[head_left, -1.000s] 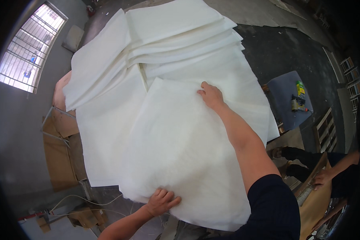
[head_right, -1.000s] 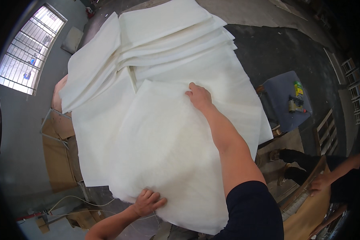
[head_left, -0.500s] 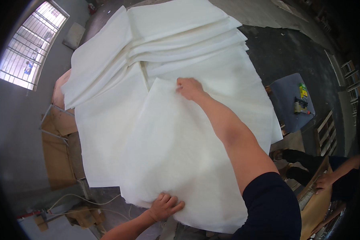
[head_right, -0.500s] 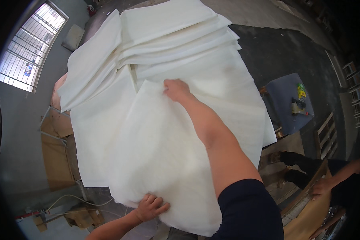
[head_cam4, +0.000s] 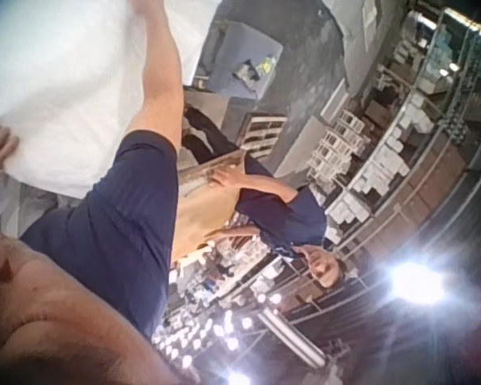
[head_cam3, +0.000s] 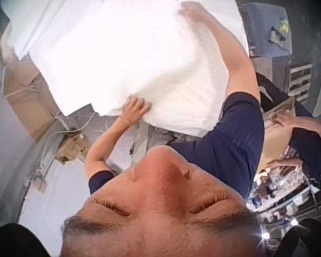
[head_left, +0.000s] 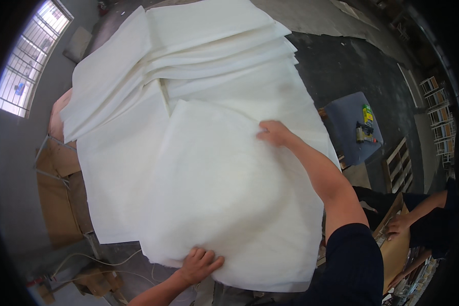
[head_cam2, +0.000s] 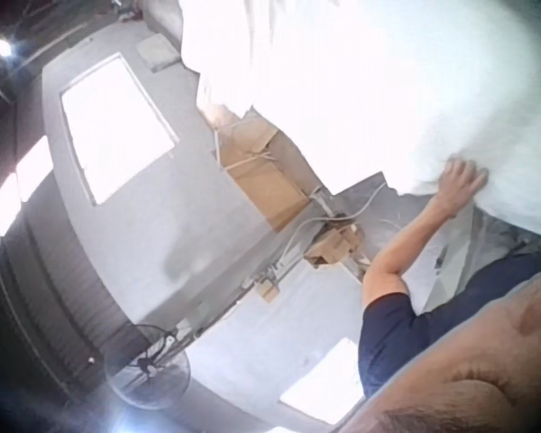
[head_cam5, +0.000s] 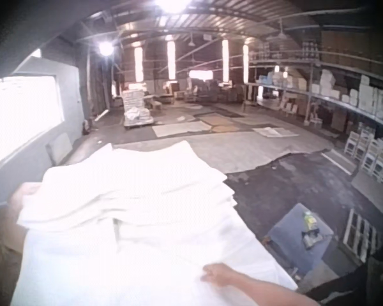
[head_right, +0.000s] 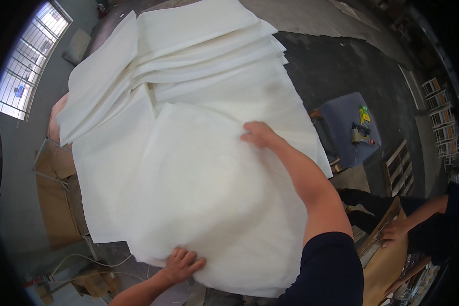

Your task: The person assembles a chair seat by placing a white fabric layer over a wooden base, then using a pneumatic staple gun to secure the fabric around the edges. The person repeats this process with multiple seat units, handling fabric, wooden bases, and a brown leather-like cover.

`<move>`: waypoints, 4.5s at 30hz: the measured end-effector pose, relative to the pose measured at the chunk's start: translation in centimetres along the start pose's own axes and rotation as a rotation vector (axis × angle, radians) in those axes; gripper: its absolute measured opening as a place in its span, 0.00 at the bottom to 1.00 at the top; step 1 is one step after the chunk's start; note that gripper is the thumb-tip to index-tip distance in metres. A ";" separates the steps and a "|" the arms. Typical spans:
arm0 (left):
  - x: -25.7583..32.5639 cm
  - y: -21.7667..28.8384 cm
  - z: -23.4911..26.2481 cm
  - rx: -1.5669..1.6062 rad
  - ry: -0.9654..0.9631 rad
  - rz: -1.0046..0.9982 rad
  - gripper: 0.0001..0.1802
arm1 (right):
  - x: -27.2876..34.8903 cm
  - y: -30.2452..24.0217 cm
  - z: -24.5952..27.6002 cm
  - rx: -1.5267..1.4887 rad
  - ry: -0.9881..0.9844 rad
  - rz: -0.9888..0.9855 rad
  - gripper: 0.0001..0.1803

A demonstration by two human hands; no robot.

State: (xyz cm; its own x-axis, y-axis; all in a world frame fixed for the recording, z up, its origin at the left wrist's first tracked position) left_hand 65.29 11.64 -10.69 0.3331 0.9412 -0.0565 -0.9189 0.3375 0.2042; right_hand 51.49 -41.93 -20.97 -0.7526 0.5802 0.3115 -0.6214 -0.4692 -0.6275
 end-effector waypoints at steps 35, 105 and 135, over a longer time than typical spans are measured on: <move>-0.9 0.4 -0.1 -0.023 -0.027 0.005 0.18 | 13.8 3.5 4.3 0.411 0.408 -0.036 0.32; -38.8 5.6 51.5 0.380 0.216 0.318 0.24 | 56.8 -13.1 -12.8 -1.222 1.087 -0.147 0.17; -19.9 9.5 20.0 2.015 0.621 1.013 0.34 | 44.7 -26.6 10.5 -1.845 0.902 -0.056 0.33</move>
State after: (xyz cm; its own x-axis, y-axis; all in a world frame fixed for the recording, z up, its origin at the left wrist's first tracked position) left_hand 54.17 -4.19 11.91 -0.3619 0.7584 0.5420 0.7260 -0.1353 0.6742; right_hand 32.06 -10.50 17.11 -0.0883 0.9329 0.3492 0.7071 0.3056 -0.6377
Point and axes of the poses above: each hand's wrist, its own x-axis away from the middle knuckle, its own z-axis out of the back of the hand, y = z × x, the point moved 1 cm from there along -x, towards the middle knuckle, and after that the axes turned 7 degrees about -x, right-handed, at the moved point
